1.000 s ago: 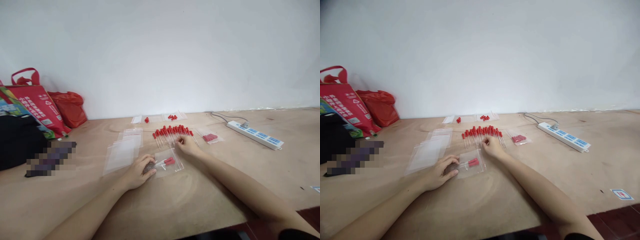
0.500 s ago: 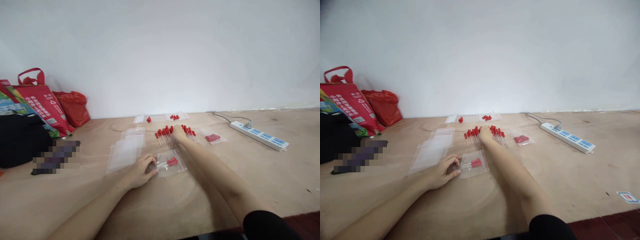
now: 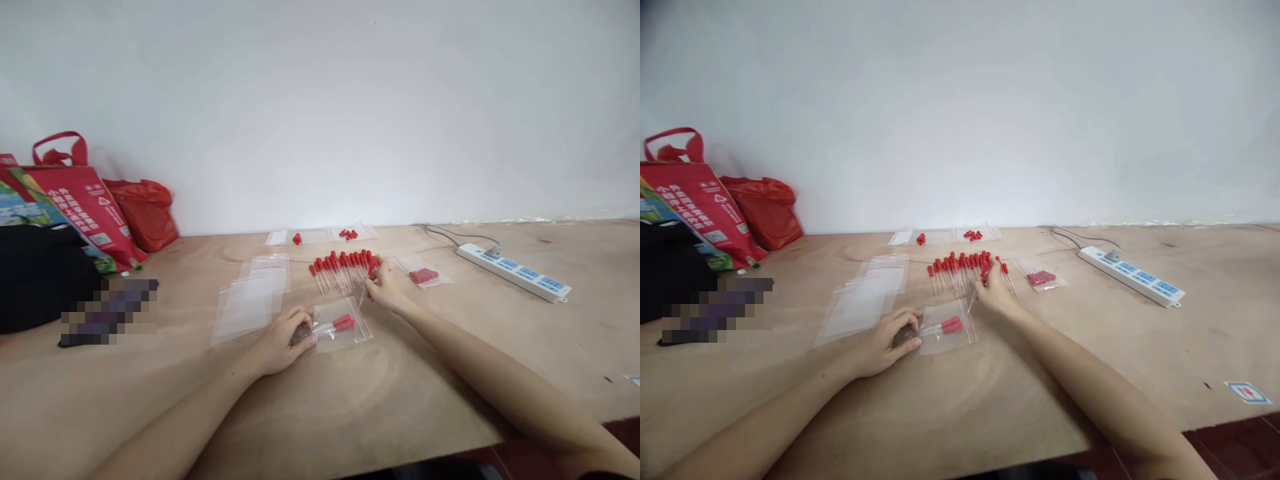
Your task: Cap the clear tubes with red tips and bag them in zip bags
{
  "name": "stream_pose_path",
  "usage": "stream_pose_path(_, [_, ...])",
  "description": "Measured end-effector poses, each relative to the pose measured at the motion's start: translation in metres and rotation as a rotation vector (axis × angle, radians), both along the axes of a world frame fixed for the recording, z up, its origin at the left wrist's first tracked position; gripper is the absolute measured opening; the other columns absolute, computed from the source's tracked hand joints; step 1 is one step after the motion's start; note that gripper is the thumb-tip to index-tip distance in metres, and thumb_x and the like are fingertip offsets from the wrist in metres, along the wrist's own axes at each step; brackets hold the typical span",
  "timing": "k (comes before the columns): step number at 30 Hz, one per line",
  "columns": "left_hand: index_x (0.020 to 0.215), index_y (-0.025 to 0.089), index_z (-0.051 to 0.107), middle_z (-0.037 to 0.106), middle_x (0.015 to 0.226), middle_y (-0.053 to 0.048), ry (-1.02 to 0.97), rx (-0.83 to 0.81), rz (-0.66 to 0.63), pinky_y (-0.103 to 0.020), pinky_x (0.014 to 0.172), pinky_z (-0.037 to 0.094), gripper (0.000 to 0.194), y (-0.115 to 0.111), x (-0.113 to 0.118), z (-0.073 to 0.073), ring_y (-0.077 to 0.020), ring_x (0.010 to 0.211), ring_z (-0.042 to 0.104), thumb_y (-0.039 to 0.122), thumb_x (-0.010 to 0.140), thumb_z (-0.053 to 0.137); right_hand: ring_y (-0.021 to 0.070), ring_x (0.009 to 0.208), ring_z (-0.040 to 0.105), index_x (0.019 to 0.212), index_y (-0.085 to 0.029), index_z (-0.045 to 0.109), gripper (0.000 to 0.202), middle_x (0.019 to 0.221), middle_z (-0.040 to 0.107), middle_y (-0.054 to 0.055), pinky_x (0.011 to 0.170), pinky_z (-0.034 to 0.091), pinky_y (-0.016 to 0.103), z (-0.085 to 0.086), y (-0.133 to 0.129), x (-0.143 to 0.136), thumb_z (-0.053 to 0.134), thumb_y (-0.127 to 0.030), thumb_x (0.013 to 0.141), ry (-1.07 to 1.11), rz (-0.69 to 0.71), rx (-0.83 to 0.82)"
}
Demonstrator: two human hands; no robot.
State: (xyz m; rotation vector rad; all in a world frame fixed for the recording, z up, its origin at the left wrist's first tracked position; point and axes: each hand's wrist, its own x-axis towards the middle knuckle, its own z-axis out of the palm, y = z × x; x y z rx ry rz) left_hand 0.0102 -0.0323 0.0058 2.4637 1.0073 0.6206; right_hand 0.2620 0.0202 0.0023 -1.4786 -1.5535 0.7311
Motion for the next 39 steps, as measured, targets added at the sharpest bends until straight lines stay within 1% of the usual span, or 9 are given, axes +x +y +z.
stream_pose_path(3, [0.08,0.02,0.044,0.052,0.098,-0.005,0.011,0.002,0.006,-0.033,0.083,0.039,0.007,0.001,-0.001,-0.001,-0.0202,0.102,0.048,0.026,0.081,0.047,0.0117,0.049,0.054,0.127,-0.016,0.008,0.06,0.071,0.049,-0.002,0.051,0.048,0.025,-0.01,-0.014,-0.001,0.037,-0.011,0.075,0.262,-0.029,-0.036])
stream_pose_path(8, [0.094,0.021,0.046,0.052,0.103,-0.006,0.029,-0.011,0.023,-0.035,0.083,0.04,0.015,0.001,-0.002,-0.002,-0.0209,0.099,0.048,0.027,0.081,0.048,0.0118,0.054,0.057,0.108,-0.021,0.029,0.032,0.065,0.048,-0.004,0.056,0.051,0.027,-0.022,-0.023,-0.02,0.039,-0.019,0.077,0.542,-0.014,-0.119])
stream_pose_path(12, [0.11,0.022,0.043,0.051,0.111,-0.007,0.035,-0.036,0.052,-0.036,0.086,0.04,0.032,-0.001,-0.001,0.001,-0.022,0.101,0.048,0.029,0.08,0.049,0.0104,0.054,0.055,0.085,-0.019,0.044,0.014,0.062,0.052,-0.003,0.055,0.049,0.025,-0.029,-0.027,-0.023,0.049,-0.026,0.074,0.511,0.114,-0.112])
stream_pose_path(18, [0.115,0.022,0.042,0.05,0.115,-0.007,0.041,-0.049,0.06,-0.036,0.087,0.04,0.036,-0.002,-0.001,0.0,-0.0222,0.104,0.048,0.029,0.081,0.049,0.0076,0.049,0.05,0.079,-0.016,0.051,0.031,0.063,0.053,-0.004,0.048,0.042,0.021,-0.034,-0.029,-0.017,0.067,-0.031,0.057,0.429,0.175,-0.092])
stream_pose_path(24, [0.114,0.022,0.042,0.05,0.115,-0.007,0.05,-0.03,0.055,-0.037,0.088,0.039,0.035,-0.001,-0.002,-0.001,-0.0225,0.104,0.047,0.029,0.081,0.049,0.0088,0.051,0.051,0.088,-0.016,0.048,0.018,0.062,0.055,-0.002,0.051,0.04,0.021,-0.035,-0.031,-0.018,0.052,-0.023,0.072,0.169,0.238,0.049])
stream_pose_path(27, [0.112,0.022,0.044,0.049,0.115,-0.007,0.064,-0.013,0.024,-0.036,0.089,0.038,0.031,0.0,-0.001,-0.001,-0.0221,0.105,0.046,0.028,0.081,0.048,0.0096,0.053,0.052,0.089,-0.016,0.049,0.016,0.065,0.056,-0.001,0.053,0.041,0.021,-0.024,-0.02,-0.011,0.047,-0.019,0.074,-0.004,0.14,0.091])
stream_pose_path(31, [0.106,0.022,0.048,0.048,0.113,-0.006,0.07,-0.014,0.01,-0.036,0.089,0.038,0.025,0.001,-0.001,-0.001,-0.0214,0.104,0.047,0.028,0.082,0.047,0.0122,0.069,0.056,0.077,-0.016,0.055,0.008,0.077,0.062,0.003,0.065,0.042,0.022,-0.005,0.013,-0.004,0.048,-0.016,0.072,-0.273,-0.021,0.164])
stream_pose_path(35, [0.095,0.021,0.049,0.05,0.108,-0.006,0.037,-0.015,0.004,-0.036,0.087,0.039,0.016,0.001,-0.002,-0.001,-0.0217,0.103,0.048,0.029,0.081,0.048,0.0166,0.084,0.057,0.084,-0.015,0.057,0.014,0.087,0.063,0.008,0.071,0.042,0.024,0.007,0.048,-0.014,0.05,-0.019,0.073,-0.494,-0.172,0.019])
stream_pose_path(39, [0.087,0.021,0.046,0.052,0.101,-0.006,-0.014,-0.029,-0.003,-0.036,0.086,0.039,0.011,0.001,-0.002,-0.003,-0.0222,0.107,0.046,0.028,0.08,0.049,0.0222,0.088,0.058,0.094,-0.012,0.054,0.021,0.093,0.061,0.014,0.07,0.044,0.028,0.01,0.065,-0.032,0.05,-0.017,0.073,-0.612,-0.218,-0.12])
